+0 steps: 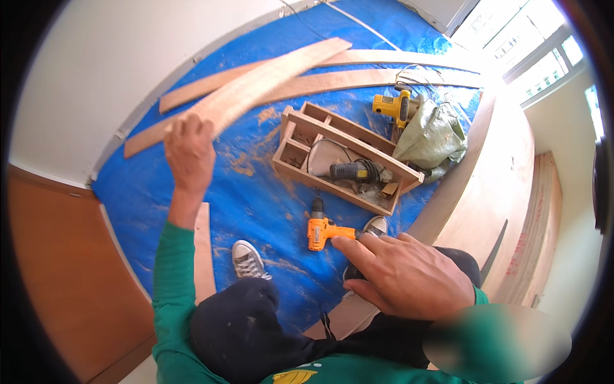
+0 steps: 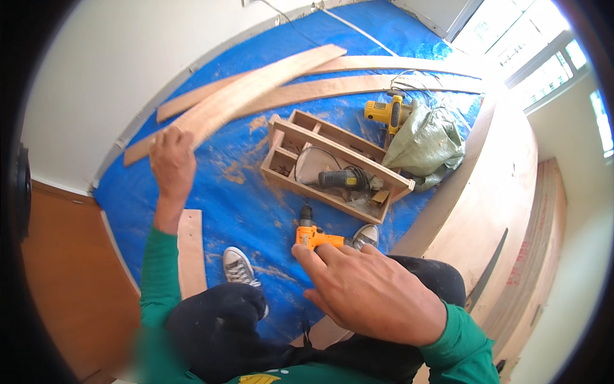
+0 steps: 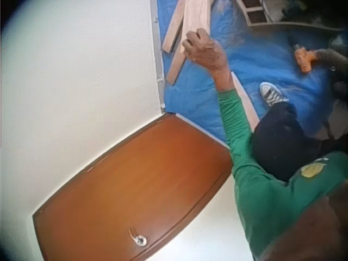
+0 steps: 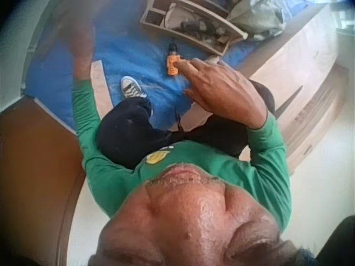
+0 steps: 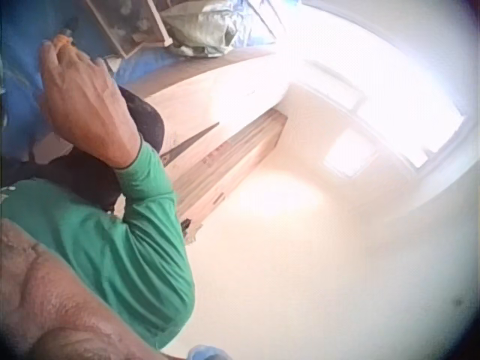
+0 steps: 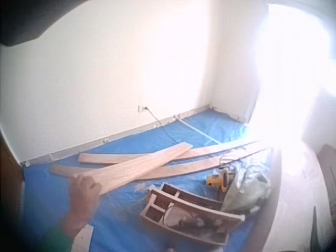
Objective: The person drills a hole in a wooden plank, measures and marks it with a tape measure and pencil, then cuts it with a hand saw. The person repeats measuring and cutting on another plank.
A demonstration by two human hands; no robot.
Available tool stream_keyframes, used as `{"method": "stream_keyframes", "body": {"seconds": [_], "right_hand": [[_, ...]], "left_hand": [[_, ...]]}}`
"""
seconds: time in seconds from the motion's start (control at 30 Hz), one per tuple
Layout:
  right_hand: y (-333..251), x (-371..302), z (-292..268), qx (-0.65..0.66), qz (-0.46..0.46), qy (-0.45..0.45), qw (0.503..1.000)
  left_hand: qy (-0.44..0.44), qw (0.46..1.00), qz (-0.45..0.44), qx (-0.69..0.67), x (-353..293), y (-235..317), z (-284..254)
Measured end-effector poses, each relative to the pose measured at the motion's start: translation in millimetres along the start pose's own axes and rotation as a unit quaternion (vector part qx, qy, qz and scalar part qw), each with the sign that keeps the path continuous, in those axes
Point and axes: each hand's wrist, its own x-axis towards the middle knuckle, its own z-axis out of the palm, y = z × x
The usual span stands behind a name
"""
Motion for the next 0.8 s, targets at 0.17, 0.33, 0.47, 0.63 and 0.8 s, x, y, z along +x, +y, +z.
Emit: {"method": "stream_keyframes", "body": {"seconds": [0.17, 0.33, 0.47, 0.63, 0.8], "right_hand": [[-3.2, -19.4, 7.0, -0.022, -0.061, 0.121, 0.991], [-12.0, -23.1, 25.9, -0.03, -0.082, 0.178, 0.98], [-23.4, -17.1, 40.2, -0.006, -0.113, 0.107, 0.988], [-24.0, -11.1, 47.0, -0.044, -0.088, 0.077, 0.992], [-20.4, -12.5, 43.9, -0.034, -0.076, 0.087, 0.993]], "left_hand": [[-0.09, 0.986, 0.111, -0.081, -24.5, 57.5, -101.1], [-0.119, 0.986, 0.017, -0.113, -138.6, 37.6, -114.5], [-0.064, 0.994, 0.035, -0.08, -270.6, 19.1, -100.8], [-0.183, 0.968, -0.137, -0.1, -373.8, 19.9, -86.6], [-0.265, 0.917, -0.256, -0.154, -412.3, 59.6, -80.3]]}}
